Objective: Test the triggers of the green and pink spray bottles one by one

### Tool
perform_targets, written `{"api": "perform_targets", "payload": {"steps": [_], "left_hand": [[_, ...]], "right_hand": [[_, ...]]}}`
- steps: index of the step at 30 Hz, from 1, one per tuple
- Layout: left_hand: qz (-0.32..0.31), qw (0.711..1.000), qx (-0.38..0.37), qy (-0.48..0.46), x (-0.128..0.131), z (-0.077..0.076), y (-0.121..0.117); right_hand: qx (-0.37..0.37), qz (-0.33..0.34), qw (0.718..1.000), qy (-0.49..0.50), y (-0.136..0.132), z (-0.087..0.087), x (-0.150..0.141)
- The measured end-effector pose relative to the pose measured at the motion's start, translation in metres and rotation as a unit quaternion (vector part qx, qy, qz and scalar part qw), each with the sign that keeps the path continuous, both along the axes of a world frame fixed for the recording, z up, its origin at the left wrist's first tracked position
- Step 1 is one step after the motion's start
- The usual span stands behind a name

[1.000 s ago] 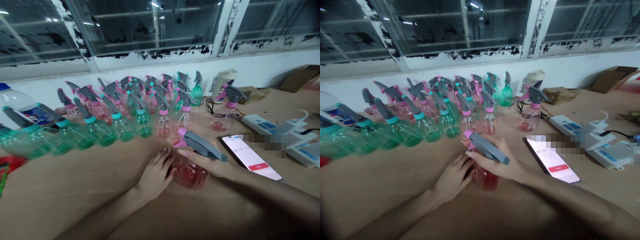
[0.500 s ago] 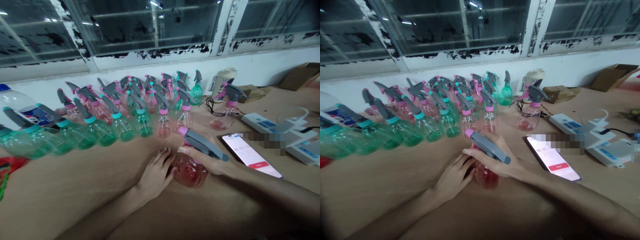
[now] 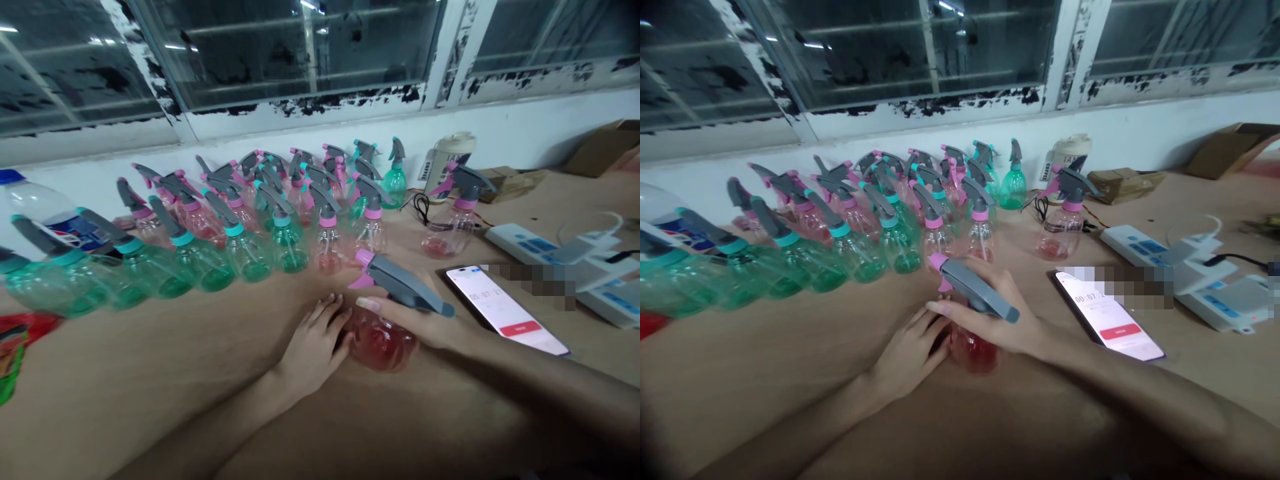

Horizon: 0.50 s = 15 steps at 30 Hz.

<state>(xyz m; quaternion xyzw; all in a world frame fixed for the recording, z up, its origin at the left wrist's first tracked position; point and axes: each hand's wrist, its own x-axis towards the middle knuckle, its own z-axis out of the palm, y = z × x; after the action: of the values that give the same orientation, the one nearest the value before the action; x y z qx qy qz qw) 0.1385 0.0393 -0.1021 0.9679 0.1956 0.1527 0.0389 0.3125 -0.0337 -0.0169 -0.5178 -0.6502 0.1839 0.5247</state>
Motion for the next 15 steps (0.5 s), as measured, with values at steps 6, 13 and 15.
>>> {"api": "perform_targets", "payload": {"steps": [6, 13, 15], "left_hand": [[-0.002, 1.000, 0.002, -0.002, 0.000, 0.001, 0.000], [0.002, 1.000, -0.004, -0.007, 0.000, 0.003, -0.001], [0.005, 1.000, -0.010, -0.002, 0.000, 0.003, -0.001]], "right_hand": [[-0.022, 0.012, 1.000, 0.014, 0.002, -0.004, 0.000], [-0.034, 0.001, 0.999, -0.008, 0.001, 0.006, -0.003], [-0.031, 0.002, 0.999, -0.006, 0.000, 0.006, -0.003]]}}
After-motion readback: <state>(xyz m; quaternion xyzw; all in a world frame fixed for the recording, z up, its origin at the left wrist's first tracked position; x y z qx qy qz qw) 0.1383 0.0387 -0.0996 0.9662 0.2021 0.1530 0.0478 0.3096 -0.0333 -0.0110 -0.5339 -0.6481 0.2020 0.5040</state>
